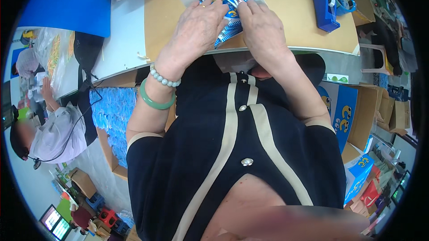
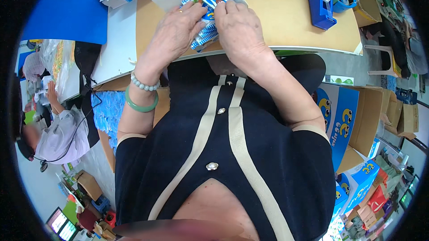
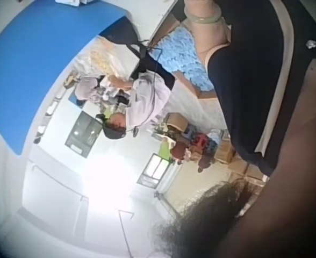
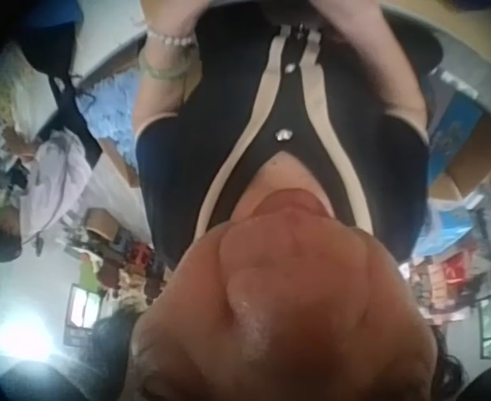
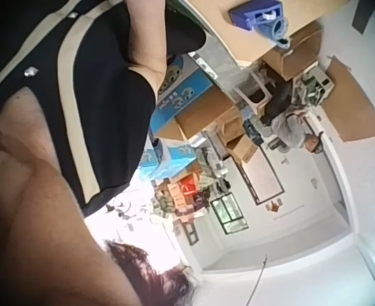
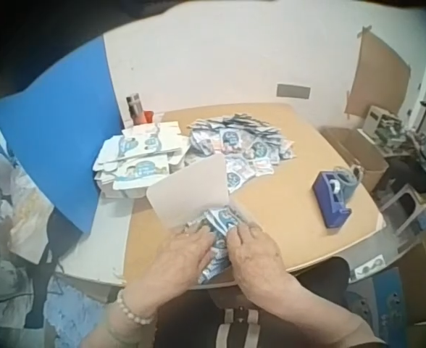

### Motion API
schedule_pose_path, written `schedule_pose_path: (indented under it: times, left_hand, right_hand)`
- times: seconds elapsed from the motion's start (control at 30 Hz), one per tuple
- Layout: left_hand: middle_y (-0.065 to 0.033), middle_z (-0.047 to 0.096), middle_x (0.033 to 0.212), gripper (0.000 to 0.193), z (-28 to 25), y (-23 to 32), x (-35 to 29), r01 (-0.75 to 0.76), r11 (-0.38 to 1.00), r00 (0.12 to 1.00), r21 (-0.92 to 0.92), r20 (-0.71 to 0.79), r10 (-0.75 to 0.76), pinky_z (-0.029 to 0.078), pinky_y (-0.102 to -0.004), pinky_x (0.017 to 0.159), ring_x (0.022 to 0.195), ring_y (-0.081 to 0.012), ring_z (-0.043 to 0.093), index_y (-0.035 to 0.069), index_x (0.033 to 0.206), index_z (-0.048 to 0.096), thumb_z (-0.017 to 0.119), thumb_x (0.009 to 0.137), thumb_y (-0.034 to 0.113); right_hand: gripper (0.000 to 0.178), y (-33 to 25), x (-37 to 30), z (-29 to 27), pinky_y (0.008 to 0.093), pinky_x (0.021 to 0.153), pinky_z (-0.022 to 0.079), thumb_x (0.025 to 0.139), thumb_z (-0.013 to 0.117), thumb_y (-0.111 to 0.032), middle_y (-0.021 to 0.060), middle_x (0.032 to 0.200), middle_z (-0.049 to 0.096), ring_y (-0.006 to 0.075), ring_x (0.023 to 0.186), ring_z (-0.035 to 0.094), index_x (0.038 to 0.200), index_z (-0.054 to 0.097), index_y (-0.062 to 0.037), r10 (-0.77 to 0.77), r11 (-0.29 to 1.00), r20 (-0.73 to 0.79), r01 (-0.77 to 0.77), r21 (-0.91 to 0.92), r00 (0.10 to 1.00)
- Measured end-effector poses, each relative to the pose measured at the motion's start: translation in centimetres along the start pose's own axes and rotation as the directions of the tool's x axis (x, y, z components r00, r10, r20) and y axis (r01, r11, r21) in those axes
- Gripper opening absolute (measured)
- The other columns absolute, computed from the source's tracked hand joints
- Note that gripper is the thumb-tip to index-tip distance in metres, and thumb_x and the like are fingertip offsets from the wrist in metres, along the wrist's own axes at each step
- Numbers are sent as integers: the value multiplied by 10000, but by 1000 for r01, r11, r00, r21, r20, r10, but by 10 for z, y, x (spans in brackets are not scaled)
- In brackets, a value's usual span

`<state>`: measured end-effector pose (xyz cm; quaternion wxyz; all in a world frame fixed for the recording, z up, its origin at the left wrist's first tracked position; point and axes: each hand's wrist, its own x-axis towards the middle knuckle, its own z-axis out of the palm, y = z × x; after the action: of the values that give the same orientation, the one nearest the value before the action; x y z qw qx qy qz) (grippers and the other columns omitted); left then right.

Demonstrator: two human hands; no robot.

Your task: The person packs small packets into cardboard boxes, closes the boxes, and places them into a larger shipping carton. The person then assembles new boxes by folding flat cardboard sheets.

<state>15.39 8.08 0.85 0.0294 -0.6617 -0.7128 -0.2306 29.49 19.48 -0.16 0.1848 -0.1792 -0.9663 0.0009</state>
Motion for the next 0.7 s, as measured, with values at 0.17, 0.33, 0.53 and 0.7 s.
schedule_pose_path:
  times: [0.17, 0.33, 0.53, 0.7]
  left_hand:
    - [-135, 635, 1027, 190, 3, 2, -8, -44, 998, 996, 47, -77, 47, 421, -449, 956, 1052, -312, 580, 20, 942, 623, 610, 909, 207]
    - [-138, 638, 1032, 203, 5, 2, -11, -46, 993, 989, 106, -137, 60, 416, -453, 968, 1063, -306, 579, 22, 931, 629, 607, 915, 223]
    - [-144, 646, 998, 195, 14, -2, -14, -60, 993, 971, 103, -226, 82, 418, -445, 974, 1067, -302, 581, 28, 916, 636, 612, 908, 221]
    - [-136, 650, 948, 178, 10, -2, -14, -61, 995, 975, 79, -211, 77, 428, -437, 942, 1034, -293, 590, 28, 904, 636, 621, 893, 205]
  right_hand:
    - [179, 8, 8, 4, 419, 736, 518, 855, 559, -63, 136, 885, 657, 311, 842, 645, 1033, 559, -47, 93, 994, -78, -88, 59, 993]
    - [99, 13, 20, 5, 413, 650, 535, 848, 597, -119, 127, 750, 657, 307, 743, 667, 912, 556, -56, 173, 983, -32, -174, -51, 984]
    - [157, 3, 18, -9, 435, 685, 527, 869, 603, -158, 164, 801, 664, 334, 792, 665, 957, 564, -35, 120, 993, 95, -119, -12, 988]
    - [150, 4, 22, -1, 440, 662, 525, 830, 625, -139, 159, 754, 654, 328, 759, 662, 917, 558, -37, 65, 994, 71, -59, -89, 995]
